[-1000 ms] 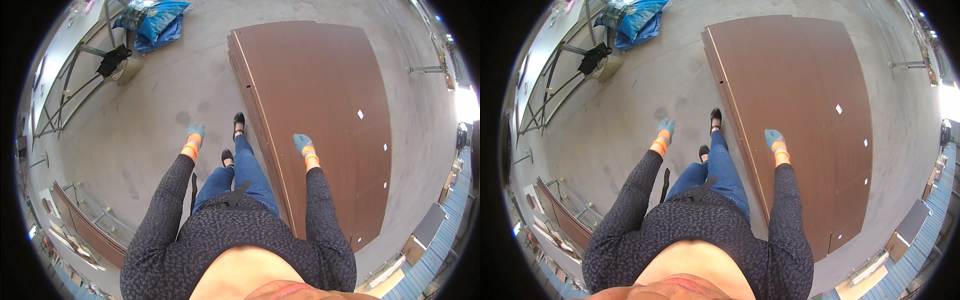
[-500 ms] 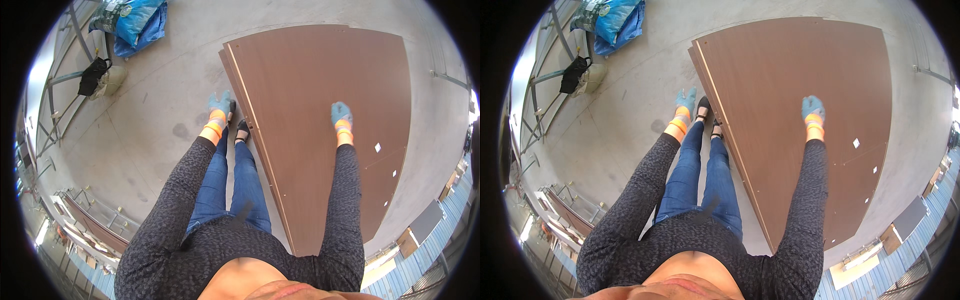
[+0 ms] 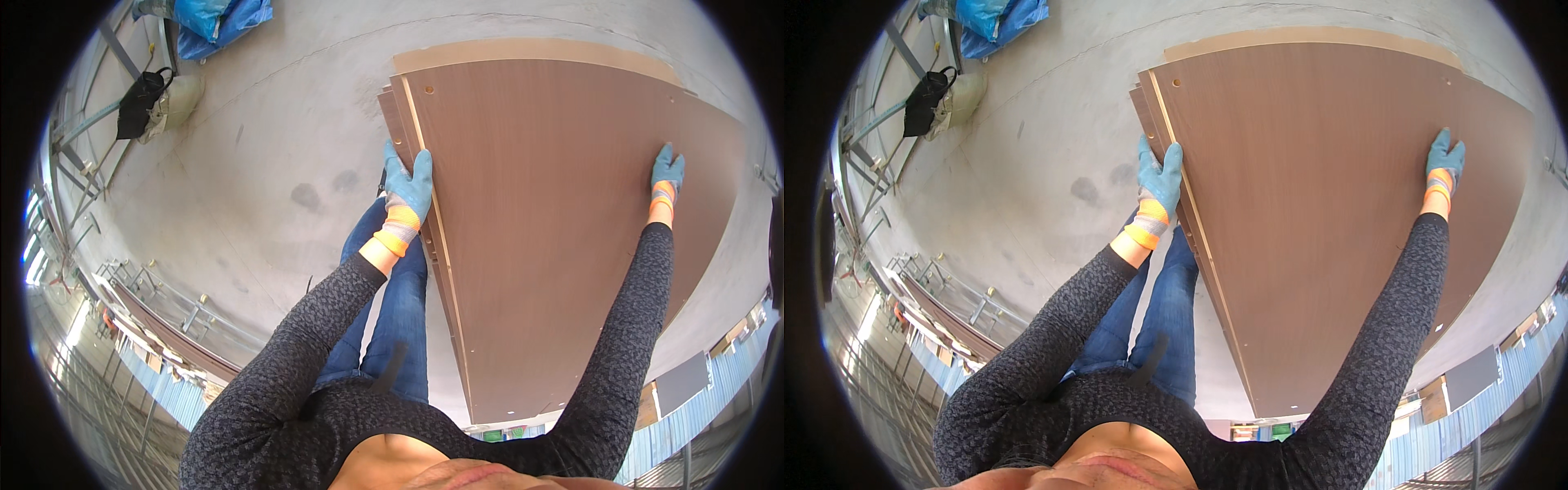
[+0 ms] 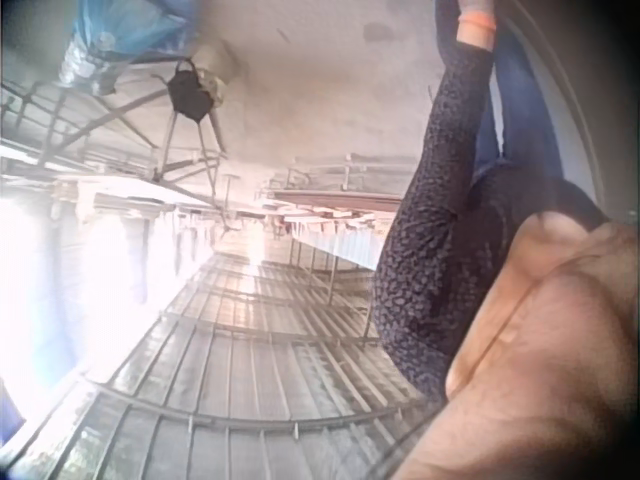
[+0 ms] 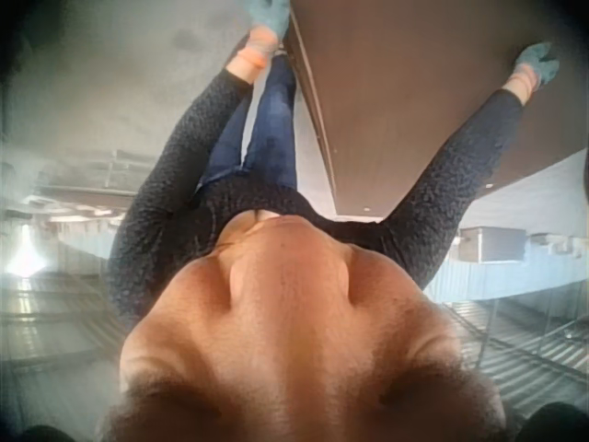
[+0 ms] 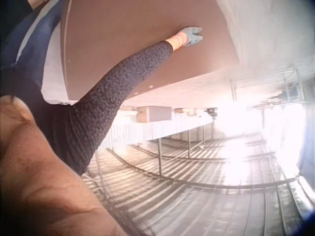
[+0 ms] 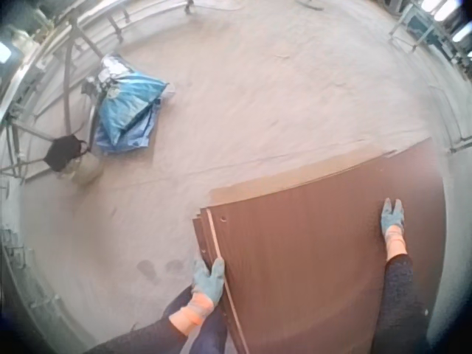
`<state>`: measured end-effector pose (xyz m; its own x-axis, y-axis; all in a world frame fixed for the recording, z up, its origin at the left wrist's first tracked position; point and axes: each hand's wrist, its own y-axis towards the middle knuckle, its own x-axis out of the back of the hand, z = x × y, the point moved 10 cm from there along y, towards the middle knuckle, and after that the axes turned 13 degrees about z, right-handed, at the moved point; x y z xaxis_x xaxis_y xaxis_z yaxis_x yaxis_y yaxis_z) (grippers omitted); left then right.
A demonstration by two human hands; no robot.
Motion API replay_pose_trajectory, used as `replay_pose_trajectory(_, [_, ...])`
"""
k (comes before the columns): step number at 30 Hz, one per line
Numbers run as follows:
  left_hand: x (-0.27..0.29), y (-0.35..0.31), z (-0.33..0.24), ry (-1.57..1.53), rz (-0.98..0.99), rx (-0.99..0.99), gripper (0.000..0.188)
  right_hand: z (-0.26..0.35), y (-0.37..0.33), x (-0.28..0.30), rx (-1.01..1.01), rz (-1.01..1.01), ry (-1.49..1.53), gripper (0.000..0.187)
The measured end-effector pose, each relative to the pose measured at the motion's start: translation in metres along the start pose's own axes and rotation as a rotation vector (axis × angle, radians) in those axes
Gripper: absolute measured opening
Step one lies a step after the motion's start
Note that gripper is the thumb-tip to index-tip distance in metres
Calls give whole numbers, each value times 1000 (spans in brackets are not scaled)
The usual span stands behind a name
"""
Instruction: The person wipes the surface of large brown wood panels with a cloth, then lifts and stacks them. They continue wiping and stacking additional panels in a workshop setting.
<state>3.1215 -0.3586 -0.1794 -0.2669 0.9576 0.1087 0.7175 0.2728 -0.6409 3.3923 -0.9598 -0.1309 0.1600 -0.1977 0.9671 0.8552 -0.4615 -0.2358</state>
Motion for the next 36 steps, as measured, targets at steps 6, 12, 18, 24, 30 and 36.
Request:
replay_pose_trajectory(6, [7, 28, -54, -81, 28, -125, 83, 31, 33, -4, 113, -47, 16, 85])
replay_pose_trajectory(12, [20, 43, -40, -19, -54, -107, 80, 59, 29, 3, -40, -95, 45, 82])
replay_pose_trajectory(18, [14, 37, -53, -170, 22, -156, 79, 53, 15, 11, -85, -150, 16, 77])
replay_pose_trajectory(24, [13, 39, -49, -212, 71, -212, 74, 54, 14, 5, -72, -88, 122, 71])
replay_pose_trajectory(30, [13, 39, -36, -108, 30, -199, 77, 58, 13, 1, -52, -55, 174, 71])
replay_pose_trajectory(36, [11, 42, -34, -161, 71, -202, 77, 71, 19, 9, -183, -1, -208, 67])
